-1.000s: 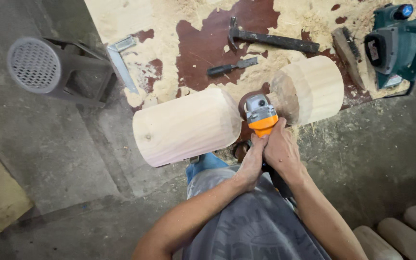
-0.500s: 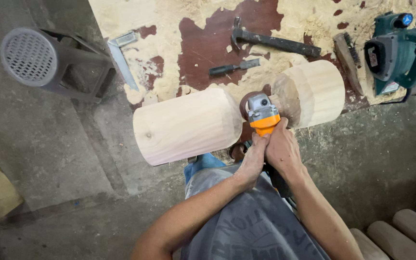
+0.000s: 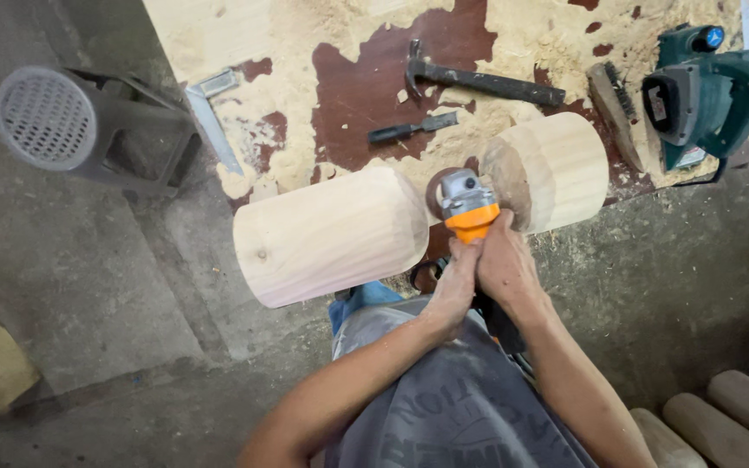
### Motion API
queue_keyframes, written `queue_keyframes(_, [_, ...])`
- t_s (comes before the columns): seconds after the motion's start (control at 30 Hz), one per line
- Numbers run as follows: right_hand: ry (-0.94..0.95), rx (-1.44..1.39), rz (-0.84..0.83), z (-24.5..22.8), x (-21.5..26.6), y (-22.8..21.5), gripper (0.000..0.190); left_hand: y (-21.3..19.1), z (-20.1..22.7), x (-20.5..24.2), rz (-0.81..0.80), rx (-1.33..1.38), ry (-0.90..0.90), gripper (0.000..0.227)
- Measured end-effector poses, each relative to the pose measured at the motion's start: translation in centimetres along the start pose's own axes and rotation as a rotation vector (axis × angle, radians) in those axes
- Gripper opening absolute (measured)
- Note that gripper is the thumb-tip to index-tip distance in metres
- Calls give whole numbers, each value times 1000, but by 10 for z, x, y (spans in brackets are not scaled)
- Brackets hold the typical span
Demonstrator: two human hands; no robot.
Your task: The person uses an angle grinder to smooth the surface of a wooden log segment on a workbench. The person holds the tool with both hands and moves it along the wood, generating sawdust. The person briefly rotates the log to access different areas.
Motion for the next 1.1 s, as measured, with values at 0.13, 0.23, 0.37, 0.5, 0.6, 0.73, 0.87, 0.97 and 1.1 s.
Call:
queue_keyframes(0.13, [-73, -41, 6, 0, -2, 6, 70, -5, 3, 0, 33, 9, 66, 63])
queue_keyframes(0.23, [-77, -70, 26, 10, 4, 6, 64, -3, -7, -2, 72, -58, 39, 64])
queue_keyframes(0.37, [-23, -103, 62, 20, 12, 3, 64, 2, -5, 1, -1, -186, 172, 62])
queue_keyframes(0.5, [35, -171, 32, 22, 17, 7, 65, -1, -6, 5, 44, -224, 172, 59])
queue_keyframes(0.6, [11, -203, 86, 22, 19, 5, 69, -1, -5, 6, 35, -254, 181, 58])
queue_keyframes(0.73, [20, -241, 90, 31, 17, 5, 66, 0, -8, 1, 51, -276, 150, 57])
queue_keyframes(0.87, [-28, -249, 86, 37, 12, 10, 67, -1, -6, 2, 83, -390, 175, 57])
queue_keyframes(0.97, [-89, -283, 94, 38, 9, 12, 66, -1, -1, 3, 96, -403, 186, 58])
queue_keyframes(1.1, [-71, -299, 87, 41, 7, 15, 60, 0, -2, 4, 115, -305, 91, 59])
Point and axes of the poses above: each hand's wrist, its own x-axis away from the middle knuckle, its own y-axis out of the palm, z = x × y, the point moved 6 cm from there along -x, towards the middle knuckle, and after that the axes turned 10 degrees about -y, right-handed, at the moved point
